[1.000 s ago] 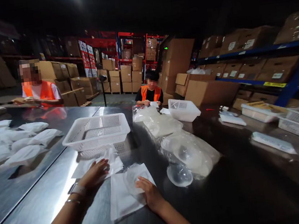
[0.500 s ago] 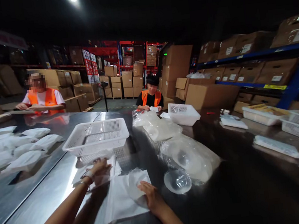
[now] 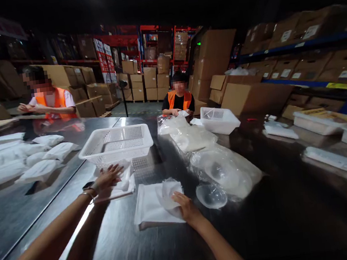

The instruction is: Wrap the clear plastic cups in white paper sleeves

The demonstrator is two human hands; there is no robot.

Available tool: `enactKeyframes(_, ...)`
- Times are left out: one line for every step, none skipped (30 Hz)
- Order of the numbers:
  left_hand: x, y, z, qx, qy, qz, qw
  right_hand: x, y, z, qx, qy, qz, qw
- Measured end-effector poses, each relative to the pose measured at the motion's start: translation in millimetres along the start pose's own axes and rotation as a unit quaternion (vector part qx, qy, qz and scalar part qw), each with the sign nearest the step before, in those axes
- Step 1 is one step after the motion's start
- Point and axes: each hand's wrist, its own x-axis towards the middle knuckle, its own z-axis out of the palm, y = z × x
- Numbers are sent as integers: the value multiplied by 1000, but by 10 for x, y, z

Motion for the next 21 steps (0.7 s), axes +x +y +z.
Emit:
enactKeyframes(-33, 53, -14, 5, -5, 18, 1000, 24, -7, -35, 21, -5, 16, 1000)
enactKeyframes(-69, 138, -17, 11, -14, 41, 999, 47, -13, -66, 39, -6, 33, 999)
enactKeyframes(-111, 251, -8, 14, -23, 70, 997, 66, -19, -92, 53, 0, 53, 997)
enactKeyframes(-165, 390, 15, 14, -36, 105, 994, 79, -23, -112, 64, 14, 78, 995)
enactKeyframes(-232, 545, 49, 12, -55, 144, 988, 84, -27, -128, 73, 32, 104, 991)
enactKeyframes(-316, 710, 94, 9, -75, 180, 981, 78, -31, -142, 80, 53, 130, 987)
enactKeyframes(-417, 877, 145, 3, -98, 218, 971, 62, -39, -158, 83, 75, 150, 982)
enactKeyframes(-535, 1037, 199, -3, -117, 247, 962, 36, -56, -178, 82, 97, 165, 978)
enactKeyframes(-665, 1185, 251, -5, -128, 262, 957, 1, -84, -203, 77, 117, 176, 974)
enactKeyframes(-802, 1316, 299, -6, -132, 266, 955, -39, -130, -233, 70, 135, 182, 971)
enactKeyframes(-940, 1426, 340, -3, -125, 253, 959, -83, -194, -266, 55, 147, 181, 971)
enactKeyframes(-1072, 1514, 374, 4, -110, 223, 969, -127, -275, -298, 30, 150, 173, 973)
enactKeyframes(-1191, 1579, 403, 13, -105, 203, 973, -168, -369, -323, -6, 140, 158, 977)
enactKeyframes(-1293, 1622, 430, 21, -102, 189, 977, -204, -470, -336, -49, 119, 138, 982)
enactKeyframes(-1376, 1642, 458, 28, -101, 177, 979, -233, -565, -334, -95, 90, 117, 984)
enactKeyframes(-1441, 1643, 493, 31, -102, 173, 979, -255, -646, -315, -140, 63, 99, 983)
enactKeyframes(-1488, 1627, 537, 32, -103, 168, 980, -270, -703, -280, -177, 43, 89, 979)
enactKeyframes(-1522, 1599, 590, 31, -105, 162, 981, -277, -730, -234, -203, 37, 87, 975)
enactKeyframes(-1545, 1562, 653, 33, -109, 156, 981, -276, -724, -182, -219, 44, 90, 970)
enactKeyframes(-1561, 1523, 722, 37, -116, 154, 981, -269, -689, -131, -227, 60, 99, 967)
enactKeyframes(-1571, 1487, 792, 42, -122, 157, 979, -256, -633, -85, -221, 84, 112, 965)
